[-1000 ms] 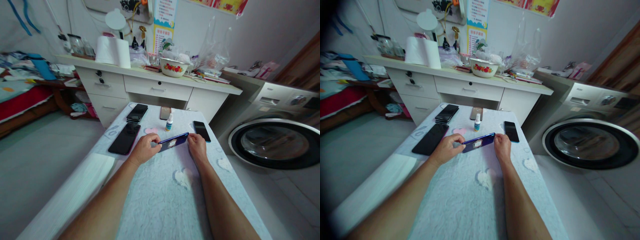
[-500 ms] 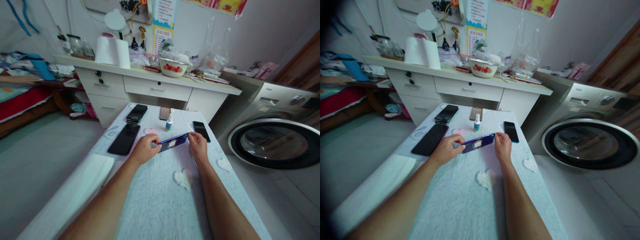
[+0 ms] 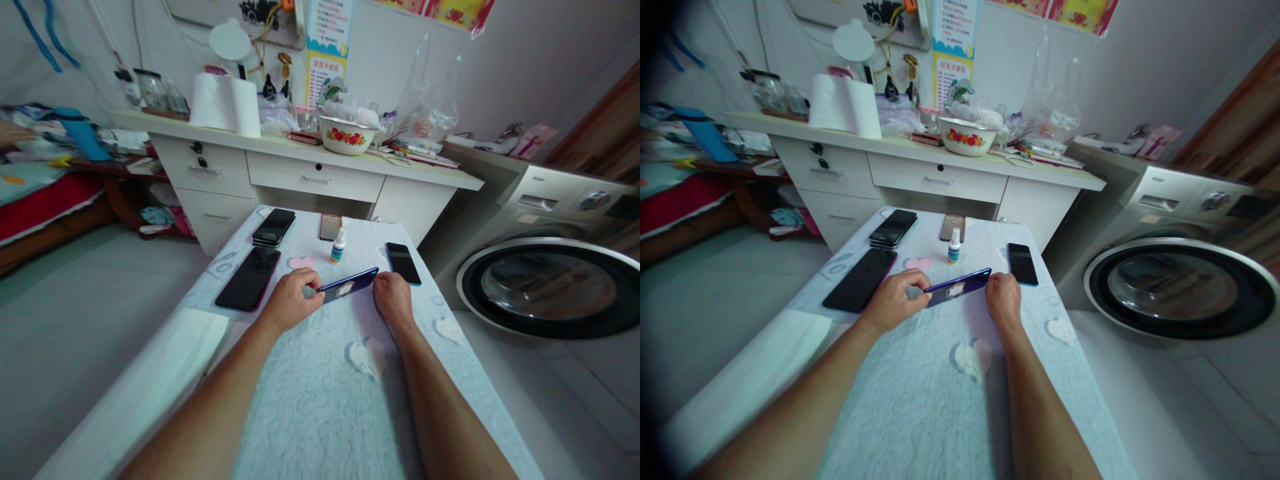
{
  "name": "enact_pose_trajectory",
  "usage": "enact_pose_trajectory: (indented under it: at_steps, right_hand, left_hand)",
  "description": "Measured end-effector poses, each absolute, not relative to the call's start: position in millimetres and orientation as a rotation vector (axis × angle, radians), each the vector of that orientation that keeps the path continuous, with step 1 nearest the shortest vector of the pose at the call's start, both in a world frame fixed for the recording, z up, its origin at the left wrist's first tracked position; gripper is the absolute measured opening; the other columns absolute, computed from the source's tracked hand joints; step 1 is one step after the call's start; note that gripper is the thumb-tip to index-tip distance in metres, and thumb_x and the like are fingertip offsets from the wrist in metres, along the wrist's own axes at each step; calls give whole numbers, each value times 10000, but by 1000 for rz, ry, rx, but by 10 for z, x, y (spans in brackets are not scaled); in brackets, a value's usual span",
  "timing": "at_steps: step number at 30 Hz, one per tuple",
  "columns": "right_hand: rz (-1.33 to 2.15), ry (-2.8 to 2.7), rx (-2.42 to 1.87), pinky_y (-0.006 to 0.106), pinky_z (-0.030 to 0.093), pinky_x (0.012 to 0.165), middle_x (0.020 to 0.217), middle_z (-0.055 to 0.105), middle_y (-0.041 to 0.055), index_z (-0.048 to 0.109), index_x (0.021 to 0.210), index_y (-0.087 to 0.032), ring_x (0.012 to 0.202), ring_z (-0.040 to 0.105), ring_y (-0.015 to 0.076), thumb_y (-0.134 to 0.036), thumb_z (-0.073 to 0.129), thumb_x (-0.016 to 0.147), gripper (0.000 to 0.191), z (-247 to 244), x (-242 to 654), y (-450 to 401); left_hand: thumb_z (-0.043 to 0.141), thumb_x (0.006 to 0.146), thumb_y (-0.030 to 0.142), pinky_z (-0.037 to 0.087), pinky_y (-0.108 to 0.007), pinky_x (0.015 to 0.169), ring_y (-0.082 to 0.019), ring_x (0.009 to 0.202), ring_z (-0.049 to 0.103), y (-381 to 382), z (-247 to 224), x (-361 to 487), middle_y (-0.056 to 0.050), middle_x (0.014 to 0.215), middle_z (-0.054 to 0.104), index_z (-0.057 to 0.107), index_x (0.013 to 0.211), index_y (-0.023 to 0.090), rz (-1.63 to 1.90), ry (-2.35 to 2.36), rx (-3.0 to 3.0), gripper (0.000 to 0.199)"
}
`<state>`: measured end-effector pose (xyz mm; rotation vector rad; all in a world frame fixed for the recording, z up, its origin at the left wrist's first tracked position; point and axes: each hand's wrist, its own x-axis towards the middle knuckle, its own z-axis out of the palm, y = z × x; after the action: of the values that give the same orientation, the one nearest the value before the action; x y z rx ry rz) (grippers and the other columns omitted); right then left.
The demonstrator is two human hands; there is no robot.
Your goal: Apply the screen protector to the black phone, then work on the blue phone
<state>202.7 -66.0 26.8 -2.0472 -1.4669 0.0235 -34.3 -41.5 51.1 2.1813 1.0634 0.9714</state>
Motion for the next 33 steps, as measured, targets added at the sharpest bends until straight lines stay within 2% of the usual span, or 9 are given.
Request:
enact_pose_trajectory:
  at_steps: [10,23,29,33]
  right_hand:
    - [60,-1340,-1996,295,437,719,833,706,108,734,847,-143,779,630,219,-241,481,756,286,289,2021,-662]
    - [75,-1231,-1788,345,449,812,900,690,120,714,876,-129,864,626,242,-348,495,773,327,237,2028,-647]
    - [112,-1233,-1733,340,443,822,906,684,109,707,892,-140,878,618,235,-373,519,798,314,242,2008,-650]
    - [113,-1273,-1707,326,439,820,899,683,97,706,875,-153,866,610,222,-365,528,807,285,249,1963,-655]
  left_hand:
    - [566,663,110,423,-257,697,-147,737,535,-454,526,-320,0,703,572,534,632,175,986,1088,2245,79]
    - [561,647,108,417,-260,688,-148,727,538,-505,520,-267,5,687,564,503,622,181,1007,1066,2268,97]
    - [565,681,166,412,-246,671,-130,687,539,-520,511,-254,21,669,574,533,633,178,980,1088,2134,60]
    - [545,722,220,401,-241,638,-121,638,522,-512,483,-254,34,620,555,537,620,175,944,1106,2066,111]
